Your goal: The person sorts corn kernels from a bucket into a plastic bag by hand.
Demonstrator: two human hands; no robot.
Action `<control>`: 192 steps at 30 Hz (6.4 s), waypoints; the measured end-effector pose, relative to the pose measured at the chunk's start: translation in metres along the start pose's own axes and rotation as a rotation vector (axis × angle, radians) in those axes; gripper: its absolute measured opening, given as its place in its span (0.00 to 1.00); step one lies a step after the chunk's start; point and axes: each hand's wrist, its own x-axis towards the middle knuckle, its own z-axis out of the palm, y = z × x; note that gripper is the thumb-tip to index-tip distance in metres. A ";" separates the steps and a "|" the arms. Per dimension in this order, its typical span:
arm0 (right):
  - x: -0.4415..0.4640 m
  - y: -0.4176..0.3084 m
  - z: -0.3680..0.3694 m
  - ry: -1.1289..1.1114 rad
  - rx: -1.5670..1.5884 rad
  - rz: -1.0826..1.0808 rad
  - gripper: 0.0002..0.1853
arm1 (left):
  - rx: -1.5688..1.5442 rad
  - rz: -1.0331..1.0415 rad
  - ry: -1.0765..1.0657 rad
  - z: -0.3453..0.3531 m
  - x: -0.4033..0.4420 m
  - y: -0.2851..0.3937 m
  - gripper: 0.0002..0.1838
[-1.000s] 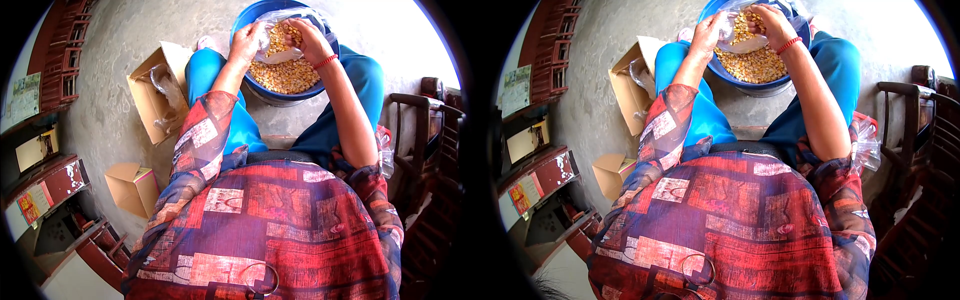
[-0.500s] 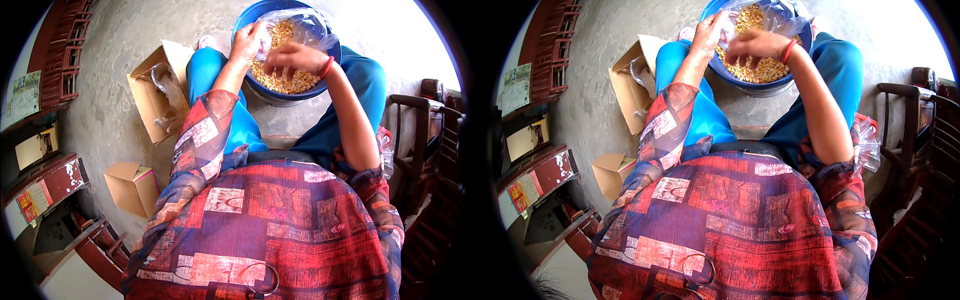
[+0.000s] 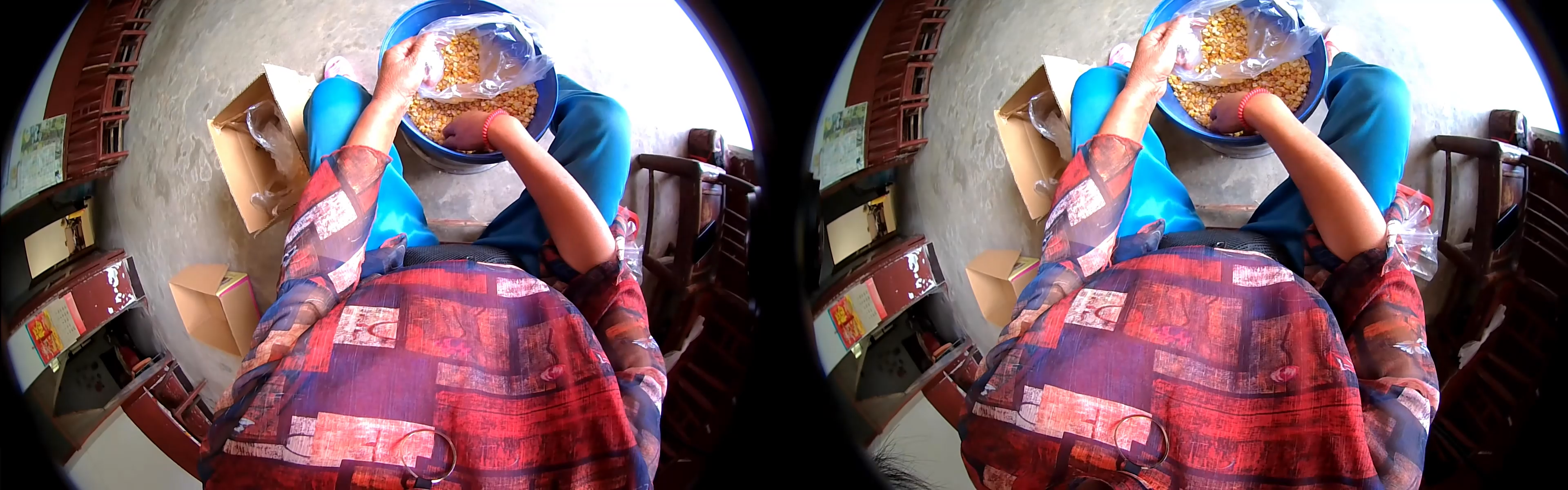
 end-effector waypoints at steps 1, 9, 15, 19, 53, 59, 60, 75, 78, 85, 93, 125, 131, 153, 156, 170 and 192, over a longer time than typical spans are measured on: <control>-0.001 0.001 -0.001 0.000 0.001 0.000 0.15 | 0.015 -0.002 0.004 0.000 0.000 0.000 0.14; -0.027 -0.026 -0.025 -0.030 0.540 -0.034 0.14 | 0.030 0.015 -0.028 0.002 -0.003 0.004 0.14; -0.044 -0.030 -0.039 -0.118 1.091 -0.144 0.11 | 0.034 0.022 -0.042 0.003 -0.004 0.006 0.15; -0.033 -0.020 -0.030 -0.052 0.817 -0.025 0.10 | 0.048 0.015 -0.030 0.003 -0.003 0.004 0.15; -0.036 0.022 -0.062 0.860 1.305 -0.291 0.15 | 0.100 0.010 -0.016 0.003 -0.002 0.003 0.16; -0.050 0.006 -0.066 0.890 1.259 -0.352 0.13 | 0.108 0.029 -0.011 0.004 -0.003 0.004 0.16; -0.055 0.004 -0.069 0.759 1.273 -0.352 0.13 | 0.103 0.017 -0.012 0.004 -0.004 0.006 0.16; 0.000 0.013 -0.017 0.382 -0.133 0.127 0.14 | 0.138 -0.054 -0.100 -0.005 0.001 0.000 0.14; 0.003 0.009 -0.012 0.469 -0.115 0.159 0.13 | 0.208 -0.113 -0.161 -0.012 0.006 -0.010 0.14; -0.009 -0.004 -0.011 0.296 -0.268 0.189 0.16 | 0.331 -0.112 -0.224 -0.014 0.005 -0.017 0.13; -0.015 -0.022 -0.019 -0.183 -0.174 0.152 0.18 | 0.331 -0.047 -0.216 -0.016 0.005 -0.024 0.14; 0.002 0.082 -0.051 0.769 -0.148 -0.323 0.10 | 0.780 0.475 0.016 0.014 -0.046 -0.031 0.12; 0.005 0.075 -0.012 0.686 -0.685 -0.151 0.09 | 0.933 0.625 0.030 0.014 -0.081 -0.036 0.06; -0.053 -0.011 -0.038 0.466 -0.513 0.299 0.36 | 0.992 0.800 -0.040 -0.002 -0.096 -0.031 0.13; -0.054 -0.004 -0.030 0.620 -0.573 0.524 0.22 | 0.978 0.747 -0.081 -0.004 -0.104 -0.023 0.16; -0.060 0.016 -0.031 0.844 -0.669 0.590 0.16 | 1.020 0.665 -0.271 -0.013 -0.100 -0.026 0.18; -0.069 0.009 0.029 1.387 -0.060 0.139 0.15 | 0.316 0.399 -0.053 -0.010 -0.094 -0.031 0.08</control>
